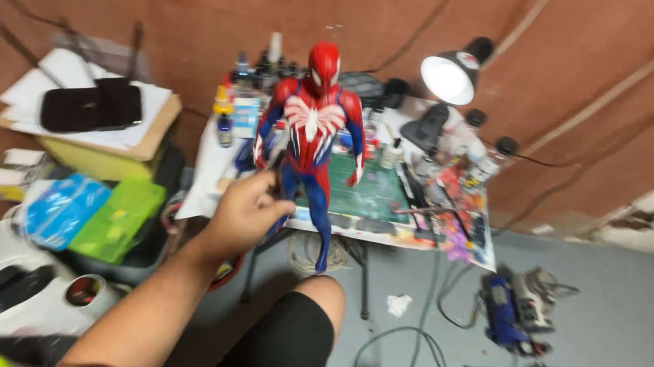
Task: Inspecting and posing a Spider-Man action figure at a hobbyist workbench
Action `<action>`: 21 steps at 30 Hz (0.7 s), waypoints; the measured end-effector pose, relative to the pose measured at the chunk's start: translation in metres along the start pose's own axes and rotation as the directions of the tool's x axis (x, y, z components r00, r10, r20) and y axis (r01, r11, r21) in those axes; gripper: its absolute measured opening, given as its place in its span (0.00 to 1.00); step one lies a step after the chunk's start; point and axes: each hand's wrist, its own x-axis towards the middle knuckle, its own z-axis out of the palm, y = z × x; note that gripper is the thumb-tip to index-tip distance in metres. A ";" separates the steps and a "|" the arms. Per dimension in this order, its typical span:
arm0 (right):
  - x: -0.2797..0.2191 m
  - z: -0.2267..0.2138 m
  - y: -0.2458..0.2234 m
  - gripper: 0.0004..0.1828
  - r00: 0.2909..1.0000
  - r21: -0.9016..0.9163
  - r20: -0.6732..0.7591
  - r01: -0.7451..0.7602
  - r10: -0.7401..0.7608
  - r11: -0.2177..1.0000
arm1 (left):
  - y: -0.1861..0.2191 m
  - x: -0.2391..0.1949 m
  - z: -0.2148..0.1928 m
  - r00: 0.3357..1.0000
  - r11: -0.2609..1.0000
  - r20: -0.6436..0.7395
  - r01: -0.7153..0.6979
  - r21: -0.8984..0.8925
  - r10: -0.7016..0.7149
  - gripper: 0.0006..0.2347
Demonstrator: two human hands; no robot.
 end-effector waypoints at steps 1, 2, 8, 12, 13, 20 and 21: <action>0.020 -0.019 -0.038 0.18 0.999 -0.001 -0.032 -0.018 0.017 1.000 | 0.011 -0.009 0.014 0.998 0.997 0.054 -0.021 0.073 0.017 0.07; 0.029 -0.033 -0.076 0.18 0.997 0.007 -0.065 -0.044 0.044 0.999 | 0.021 -0.020 0.027 0.992 0.987 0.119 -0.048 0.150 0.030 0.06; -0.094 -0.144 -0.391 0.13 0.519 0.182 -0.494 0.846 -0.698 0.501 | 0.008 -0.065 0.103 0.913 0.975 0.345 -0.217 -0.039 0.217 0.05; -0.108 -0.172 -0.453 0.22 0.197 0.028 -0.500 0.977 -0.843 0.212 | 0.005 -0.090 0.135 0.869 0.996 0.487 -0.062 -0.066 0.086 0.03; -0.107 -0.175 -0.461 0.25 0.154 -0.008 -0.479 0.984 -0.864 0.180 | 0.007 -0.094 0.140 0.847 0.998 0.531 -0.002 -0.062 0.035 0.04; -0.093 -0.183 -0.470 0.31 0.168 -0.072 -0.299 0.978 -0.940 0.198 | 0.008 -0.117 0.149 0.790 0.992 0.613 0.082 -0.092 -0.009 0.06; -0.092 -0.180 -0.466 0.31 0.169 -0.068 -0.294 0.978 -0.941 0.197 | 0.008 -0.116 0.149 0.792 0.992 0.610 0.087 -0.093 -0.012 0.06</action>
